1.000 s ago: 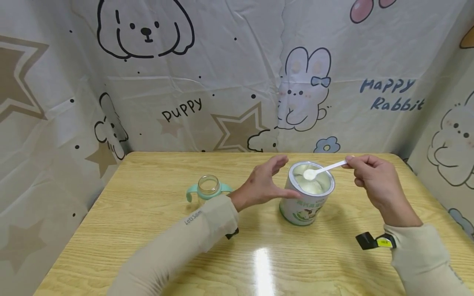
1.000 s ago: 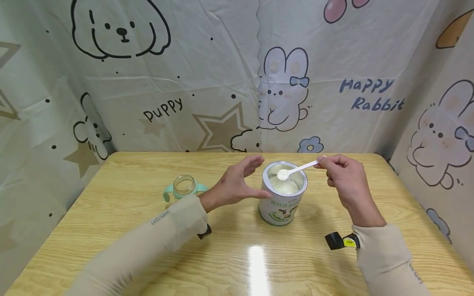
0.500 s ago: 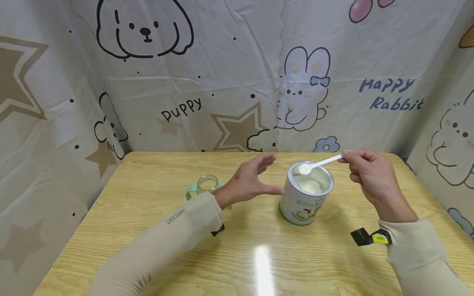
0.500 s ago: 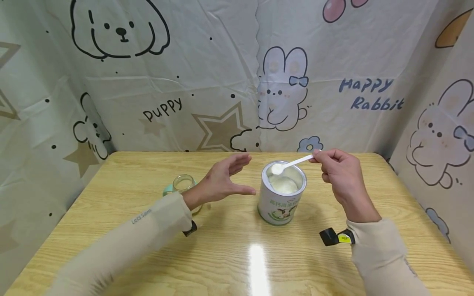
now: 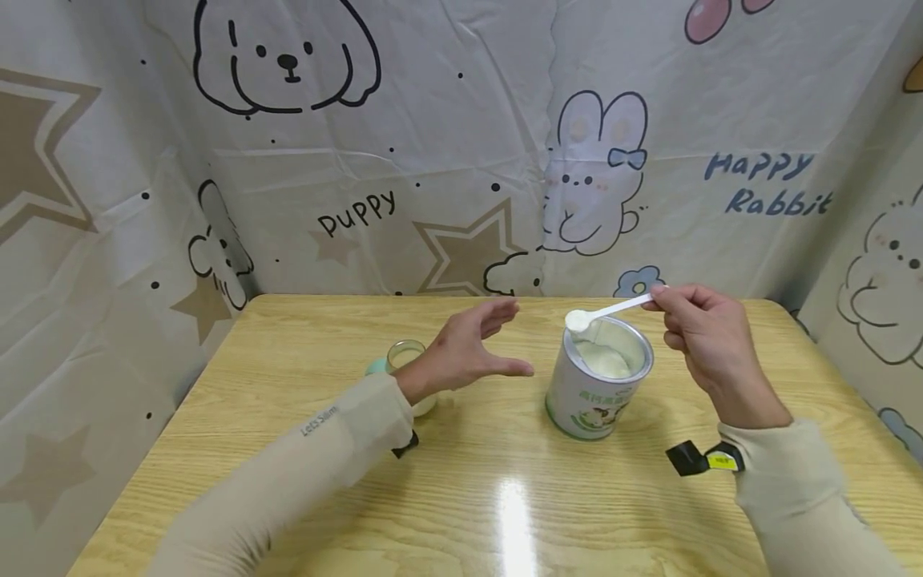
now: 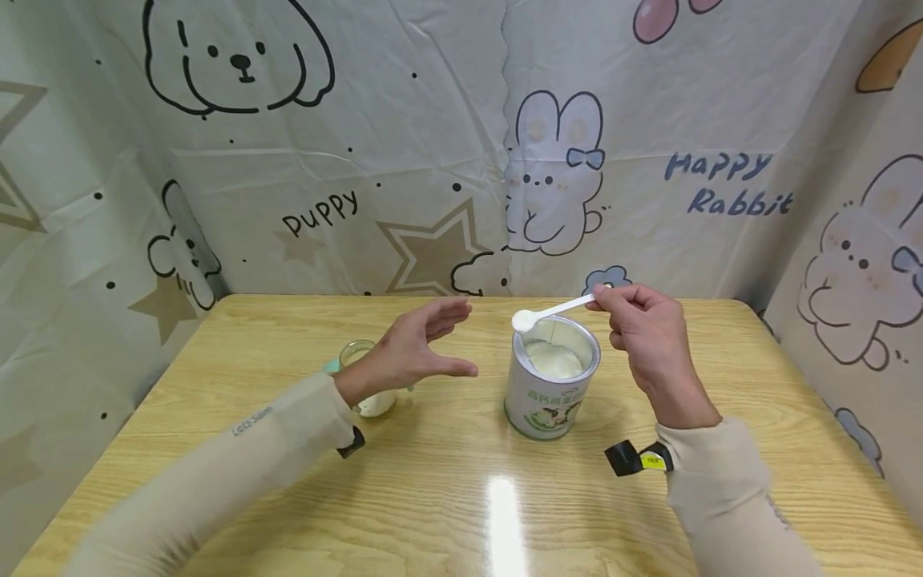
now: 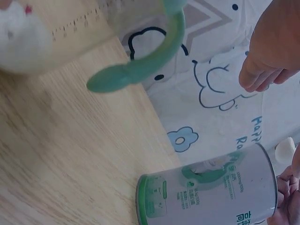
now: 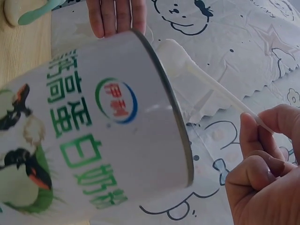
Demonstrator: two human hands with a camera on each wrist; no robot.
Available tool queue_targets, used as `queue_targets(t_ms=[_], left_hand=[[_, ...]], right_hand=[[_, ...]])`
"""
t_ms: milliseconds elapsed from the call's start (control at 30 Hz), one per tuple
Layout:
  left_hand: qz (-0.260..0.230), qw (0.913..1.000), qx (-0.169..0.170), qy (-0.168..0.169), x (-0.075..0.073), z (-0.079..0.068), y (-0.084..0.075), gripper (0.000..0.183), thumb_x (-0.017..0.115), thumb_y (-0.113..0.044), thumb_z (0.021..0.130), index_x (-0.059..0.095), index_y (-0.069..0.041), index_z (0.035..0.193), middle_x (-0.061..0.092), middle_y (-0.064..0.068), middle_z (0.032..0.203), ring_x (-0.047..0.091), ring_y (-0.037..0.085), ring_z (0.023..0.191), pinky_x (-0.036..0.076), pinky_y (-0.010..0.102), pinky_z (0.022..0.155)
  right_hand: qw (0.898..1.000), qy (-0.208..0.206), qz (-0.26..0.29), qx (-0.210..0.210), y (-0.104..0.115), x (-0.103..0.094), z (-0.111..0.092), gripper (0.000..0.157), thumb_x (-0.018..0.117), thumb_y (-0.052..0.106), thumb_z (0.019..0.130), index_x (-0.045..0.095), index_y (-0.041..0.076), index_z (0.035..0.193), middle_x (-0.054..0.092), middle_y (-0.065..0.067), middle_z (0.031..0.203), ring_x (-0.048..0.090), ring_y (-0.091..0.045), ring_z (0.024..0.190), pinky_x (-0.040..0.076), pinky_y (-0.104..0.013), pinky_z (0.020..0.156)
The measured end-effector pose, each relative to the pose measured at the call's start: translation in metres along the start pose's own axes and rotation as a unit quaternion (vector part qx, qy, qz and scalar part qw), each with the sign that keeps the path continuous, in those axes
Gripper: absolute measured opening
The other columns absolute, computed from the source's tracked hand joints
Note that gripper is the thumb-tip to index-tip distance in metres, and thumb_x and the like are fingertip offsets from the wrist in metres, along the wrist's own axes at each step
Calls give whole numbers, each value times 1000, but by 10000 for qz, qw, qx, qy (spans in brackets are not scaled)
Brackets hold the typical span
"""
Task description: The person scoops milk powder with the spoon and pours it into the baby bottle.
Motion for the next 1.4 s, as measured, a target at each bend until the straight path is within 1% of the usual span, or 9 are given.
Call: queue_targets(t_ms=[133,267,467,733,967,1233,1400], left_hand=[[-82,10000,2,-48,-8,-4,0,88,91,-15,73,44,-6,147,48,10,149,45,23,138,39,27,111],[-142,9998,46,-124,-16,-8,3,89,91,-12,73,43,-4,147,49,12,148,46,23,137,39,26,111],[-89,9999,35,-137,-22,-13,8,89,90,-14,74,42,-4,149,49,10,148,46,22,137,38,25,111],[-115,9997,-1,-200,-33,-21,10,89,90,-13,75,42,-3,148,49,13,148,46,23,137,38,27,112],[101,9996,-29,-247,-44,-28,14,90,90,-14,75,41,-2,149,48,13,149,46,25,137,38,30,113],[276,9992,-43,-284,-56,-35,19,85,89,-15,76,45,-3,147,49,12,148,46,25,137,38,33,113],[308,9991,-35,-293,-62,-39,21,84,89,-15,77,44,-2,147,48,12,149,45,25,138,38,35,114]], right_hand=[[10000,6,-35,-52,1,7,1,15,73,16,93,71,10,79,71,3,78,40,-7,58,40,-14,46],[9999,47,14,-92,1,16,1,17,72,14,94,70,10,78,71,3,78,39,-7,58,38,-14,46],[9998,152,86,-32,1,28,1,17,72,14,94,71,11,77,71,3,78,38,-6,56,38,-14,46],[9998,216,22,39,0,41,0,19,70,12,95,70,12,76,71,3,78,37,-6,55,34,-14,45],[9997,210,-31,151,-3,52,2,20,70,13,95,71,13,75,71,3,77,36,-6,54,33,-16,45],[9993,380,36,27,-5,66,3,23,67,12,97,68,13,74,72,3,77,34,-4,52,32,-14,44],[9991,404,82,66,-4,75,4,21,67,11,97,69,13,76,72,4,76,34,-4,53,33,-14,45]])
Point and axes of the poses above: each hand's wrist, its own z-axis towards the middle knuckle, its own x-axis out of the palm, y = z × x, the point moved 6 cm from there along z, towards the middle knuckle
